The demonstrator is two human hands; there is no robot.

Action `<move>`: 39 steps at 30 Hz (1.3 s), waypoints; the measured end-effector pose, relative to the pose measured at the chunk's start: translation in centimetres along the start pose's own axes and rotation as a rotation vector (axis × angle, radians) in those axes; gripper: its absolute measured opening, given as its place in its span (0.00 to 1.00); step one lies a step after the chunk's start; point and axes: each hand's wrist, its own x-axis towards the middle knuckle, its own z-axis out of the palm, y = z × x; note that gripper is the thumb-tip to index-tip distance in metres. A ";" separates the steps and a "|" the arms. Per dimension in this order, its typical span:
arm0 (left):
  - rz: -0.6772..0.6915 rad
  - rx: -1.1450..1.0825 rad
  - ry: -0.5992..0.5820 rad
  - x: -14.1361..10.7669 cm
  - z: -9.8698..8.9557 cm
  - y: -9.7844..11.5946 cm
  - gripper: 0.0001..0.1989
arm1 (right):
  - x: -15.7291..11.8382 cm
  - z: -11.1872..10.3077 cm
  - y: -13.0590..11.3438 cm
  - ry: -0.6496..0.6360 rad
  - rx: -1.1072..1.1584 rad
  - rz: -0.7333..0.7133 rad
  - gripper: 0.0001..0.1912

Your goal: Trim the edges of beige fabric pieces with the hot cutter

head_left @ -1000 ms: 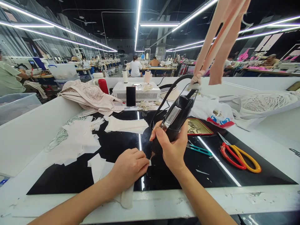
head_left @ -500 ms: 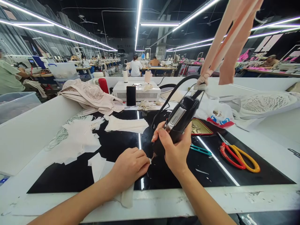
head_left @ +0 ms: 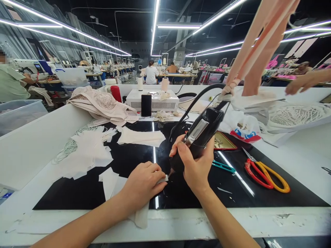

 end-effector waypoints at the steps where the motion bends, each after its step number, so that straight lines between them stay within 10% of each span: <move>1: 0.002 0.001 0.002 0.0 0.0 0.0 0.02 | 0.1 0.0 0.0 0.006 0.001 -0.001 0.20; 39: -0.003 -0.014 0.058 -0.1 0.4 0.1 0.03 | 0.5 0.6 1.1 0.001 -0.011 -0.043 0.19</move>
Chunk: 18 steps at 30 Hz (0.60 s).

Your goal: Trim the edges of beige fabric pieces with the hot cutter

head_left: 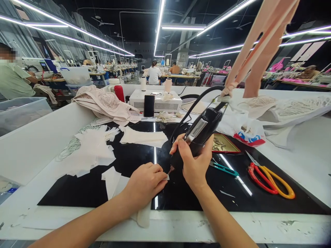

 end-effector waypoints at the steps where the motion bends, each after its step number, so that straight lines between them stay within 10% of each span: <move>1: -0.002 -0.001 0.000 0.0 0.0 0.0 0.03 | 0.0 0.0 0.0 0.003 -0.010 -0.003 0.19; 18: -0.038 -0.008 -0.042 0.1 0.1 -0.3 0.02 | -0.8 -0.6 -0.4 -0.008 0.029 0.017 0.18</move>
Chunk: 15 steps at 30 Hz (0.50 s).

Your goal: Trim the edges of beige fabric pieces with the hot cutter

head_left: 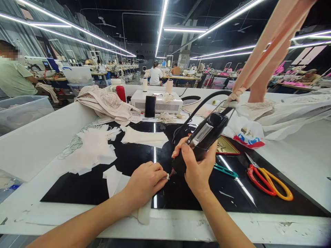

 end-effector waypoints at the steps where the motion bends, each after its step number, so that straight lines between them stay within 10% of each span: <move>1: -0.003 0.000 -0.002 0.0 0.0 0.0 0.02 | 0.0 0.1 0.0 0.004 -0.007 -0.004 0.18; 15: 0.079 0.097 0.018 -1.8 -1.2 -0.3 0.05 | -0.8 -0.6 -1.3 0.018 -0.026 0.024 0.21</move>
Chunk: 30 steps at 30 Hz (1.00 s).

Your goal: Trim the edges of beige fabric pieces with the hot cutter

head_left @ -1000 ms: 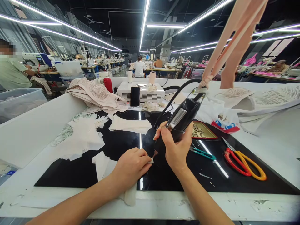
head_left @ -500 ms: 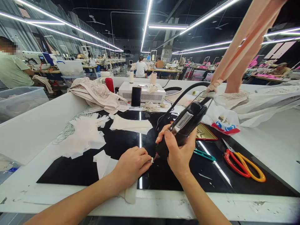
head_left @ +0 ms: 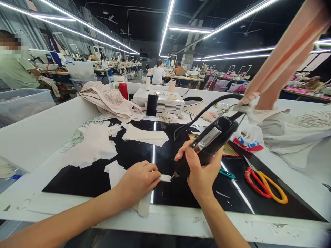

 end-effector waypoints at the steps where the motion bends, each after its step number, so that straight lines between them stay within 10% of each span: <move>1: 0.011 0.001 0.016 -0.2 0.0 0.0 0.05 | -0.1 -0.1 -0.1 -0.003 0.004 -0.001 0.22; 30: 0.120 -0.054 -0.039 -1.0 0.8 1.9 0.13 | -0.5 -0.8 -0.4 -0.030 -0.026 -0.029 0.21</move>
